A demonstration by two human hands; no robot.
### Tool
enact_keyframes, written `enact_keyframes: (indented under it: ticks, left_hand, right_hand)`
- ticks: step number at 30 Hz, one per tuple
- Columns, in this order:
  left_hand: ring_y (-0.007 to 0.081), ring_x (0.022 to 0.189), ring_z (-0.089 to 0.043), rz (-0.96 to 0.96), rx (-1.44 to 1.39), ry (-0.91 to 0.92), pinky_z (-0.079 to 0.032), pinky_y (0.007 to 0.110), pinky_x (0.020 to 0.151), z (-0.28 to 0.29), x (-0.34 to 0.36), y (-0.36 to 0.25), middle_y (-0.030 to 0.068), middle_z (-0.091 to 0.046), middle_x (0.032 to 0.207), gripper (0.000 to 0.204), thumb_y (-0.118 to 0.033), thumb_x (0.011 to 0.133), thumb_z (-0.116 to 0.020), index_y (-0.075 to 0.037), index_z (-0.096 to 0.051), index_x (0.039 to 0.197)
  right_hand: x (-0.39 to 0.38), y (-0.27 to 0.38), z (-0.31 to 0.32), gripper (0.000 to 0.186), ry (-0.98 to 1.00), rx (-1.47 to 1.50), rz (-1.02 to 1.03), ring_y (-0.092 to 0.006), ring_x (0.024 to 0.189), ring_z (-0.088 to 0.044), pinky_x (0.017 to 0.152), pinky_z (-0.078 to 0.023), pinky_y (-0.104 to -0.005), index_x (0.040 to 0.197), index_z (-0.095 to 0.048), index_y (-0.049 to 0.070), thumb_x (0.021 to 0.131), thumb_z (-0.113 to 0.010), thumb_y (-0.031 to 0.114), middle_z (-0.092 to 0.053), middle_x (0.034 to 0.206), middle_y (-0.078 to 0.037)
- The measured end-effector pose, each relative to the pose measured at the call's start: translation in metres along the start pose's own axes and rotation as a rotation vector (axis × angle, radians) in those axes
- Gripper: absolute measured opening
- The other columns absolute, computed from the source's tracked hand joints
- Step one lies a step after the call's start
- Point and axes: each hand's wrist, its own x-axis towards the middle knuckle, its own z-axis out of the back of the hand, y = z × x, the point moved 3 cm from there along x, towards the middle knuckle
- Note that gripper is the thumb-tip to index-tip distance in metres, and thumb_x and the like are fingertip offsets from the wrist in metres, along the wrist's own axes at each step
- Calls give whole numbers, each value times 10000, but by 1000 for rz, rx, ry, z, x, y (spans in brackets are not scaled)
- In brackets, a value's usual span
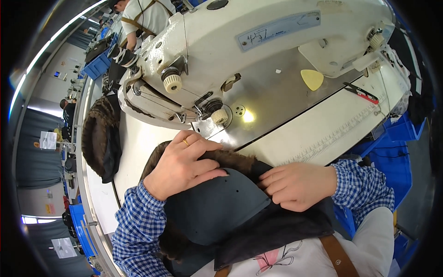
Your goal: Sewing pieces of leather and fur together using an industrial sewing machine.
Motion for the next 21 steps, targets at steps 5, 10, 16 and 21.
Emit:
enact_keyframes:
  ticks: [5, 10, 16, 21]
  left_hand:
    - [212, 938, -656, 3, 33, -53, -455, 491, 1076, -2, -11, 2, 19, -705, 1168, 197, -290, 758, -869, -142, -756, 824]
    - [201, 944, -656, 5, 10, -68, -396, 521, 1132, -2, -15, 6, 17, -705, 1197, 210, -284, 725, -893, -175, -774, 860]
    - [203, 980, -649, 34, -59, -107, -374, 505, 1101, 3, -8, 0, 17, -702, 1245, 227, -280, 715, -900, -193, -784, 890]
    - [180, 984, -634, 64, 25, -47, -386, 438, 953, -5, 2, 2, -27, -734, 1137, 201, -285, 751, -879, -179, -774, 885]
  right_hand:
    - [19, -20, 17, 205, -820, 339, -512, -330, 963, -677, 890, -550, -378, 990, -712, -21, 987, -583, 138, -719, 1085, -141]
    - [57, -47, 15, 261, -405, 537, -770, -287, 826, -687, 754, -547, -371, 1098, -705, 12, 1071, -530, 205, -704, 945, -171]
    - [57, -46, -1, 264, -421, 287, -536, -363, 667, -661, 612, -511, -415, 1055, -677, 2, 1061, -566, 242, -668, 765, -198]
    - [54, -49, -5, 233, -365, 236, -540, -384, 757, -701, 670, -550, -430, 1148, -657, 10, 1016, -610, 196, -703, 851, -194]
